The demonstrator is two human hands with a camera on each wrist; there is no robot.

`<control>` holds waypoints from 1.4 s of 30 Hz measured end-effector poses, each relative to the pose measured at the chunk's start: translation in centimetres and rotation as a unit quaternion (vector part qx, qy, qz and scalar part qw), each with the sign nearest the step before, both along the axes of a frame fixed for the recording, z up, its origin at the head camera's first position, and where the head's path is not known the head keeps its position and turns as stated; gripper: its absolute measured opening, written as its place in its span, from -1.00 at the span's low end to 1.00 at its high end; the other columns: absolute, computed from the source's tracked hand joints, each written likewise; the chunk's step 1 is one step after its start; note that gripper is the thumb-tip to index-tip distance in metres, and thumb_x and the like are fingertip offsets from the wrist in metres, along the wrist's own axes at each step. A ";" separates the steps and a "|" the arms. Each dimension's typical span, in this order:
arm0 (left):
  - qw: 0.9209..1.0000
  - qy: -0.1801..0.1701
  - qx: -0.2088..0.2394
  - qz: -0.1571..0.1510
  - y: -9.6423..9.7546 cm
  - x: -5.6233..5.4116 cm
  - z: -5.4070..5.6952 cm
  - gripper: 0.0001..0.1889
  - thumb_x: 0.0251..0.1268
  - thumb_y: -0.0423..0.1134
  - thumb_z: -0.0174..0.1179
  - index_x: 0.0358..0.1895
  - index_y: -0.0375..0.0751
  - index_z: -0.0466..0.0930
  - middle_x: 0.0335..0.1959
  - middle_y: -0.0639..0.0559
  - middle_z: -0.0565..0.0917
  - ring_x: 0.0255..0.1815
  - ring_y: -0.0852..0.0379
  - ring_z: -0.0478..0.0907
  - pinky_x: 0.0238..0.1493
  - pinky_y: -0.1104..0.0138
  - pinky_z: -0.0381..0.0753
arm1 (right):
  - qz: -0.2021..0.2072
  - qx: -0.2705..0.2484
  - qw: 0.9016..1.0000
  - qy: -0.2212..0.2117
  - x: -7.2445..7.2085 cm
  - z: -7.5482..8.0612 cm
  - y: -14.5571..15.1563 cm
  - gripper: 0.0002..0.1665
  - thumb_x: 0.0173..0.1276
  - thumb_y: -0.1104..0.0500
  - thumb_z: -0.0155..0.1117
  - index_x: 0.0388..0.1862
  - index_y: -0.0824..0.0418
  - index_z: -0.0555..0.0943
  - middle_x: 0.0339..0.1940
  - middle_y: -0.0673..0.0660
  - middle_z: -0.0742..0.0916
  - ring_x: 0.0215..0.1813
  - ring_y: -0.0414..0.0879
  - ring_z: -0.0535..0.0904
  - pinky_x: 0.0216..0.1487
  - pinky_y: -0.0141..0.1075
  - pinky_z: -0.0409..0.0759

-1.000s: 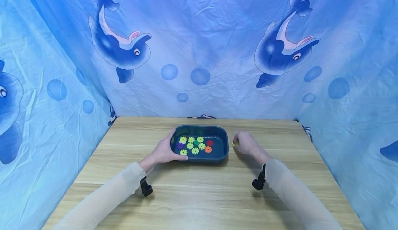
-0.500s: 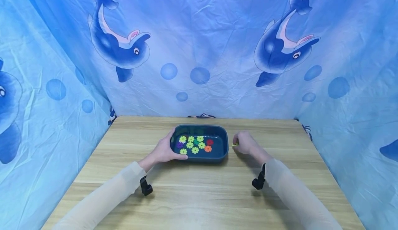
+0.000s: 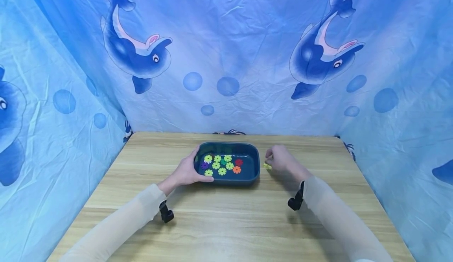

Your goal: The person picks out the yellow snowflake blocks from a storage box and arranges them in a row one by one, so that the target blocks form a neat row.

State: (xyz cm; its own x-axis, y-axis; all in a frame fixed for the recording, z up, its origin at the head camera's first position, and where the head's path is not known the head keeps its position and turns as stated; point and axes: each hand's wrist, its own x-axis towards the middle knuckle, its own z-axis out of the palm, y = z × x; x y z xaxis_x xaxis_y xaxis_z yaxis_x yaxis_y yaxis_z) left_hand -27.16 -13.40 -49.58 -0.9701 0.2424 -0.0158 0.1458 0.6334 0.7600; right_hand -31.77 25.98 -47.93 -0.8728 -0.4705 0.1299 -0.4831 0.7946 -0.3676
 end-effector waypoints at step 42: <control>1.000 0.006 -0.002 -0.001 -0.2 0.0 0.0 0.49 -0.13 0.14 0.74 0.77 -0.16 -0.17 0.70 -0.29 0.22 0.66 -0.28 0.28 0.61 -0.22 0.36 | 0.061 0.000 0.998 0.010 -0.9 2.0 -11.1 -0.75 0.49 0.21 0.42 0.04 0.33 0.78 -0.14 0.18 0.86 -0.09 0.00 0.81 0.01 -0.10 0.82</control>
State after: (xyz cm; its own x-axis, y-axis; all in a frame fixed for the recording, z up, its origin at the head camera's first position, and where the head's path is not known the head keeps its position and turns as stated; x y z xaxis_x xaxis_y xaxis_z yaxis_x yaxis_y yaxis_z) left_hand -27.12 -13.56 -49.57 -0.9695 0.2449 -0.0062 0.1560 0.6366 0.7552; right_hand -32.71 14.88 -45.92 -0.8065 -0.5730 0.1457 -0.5830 0.7299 -0.3568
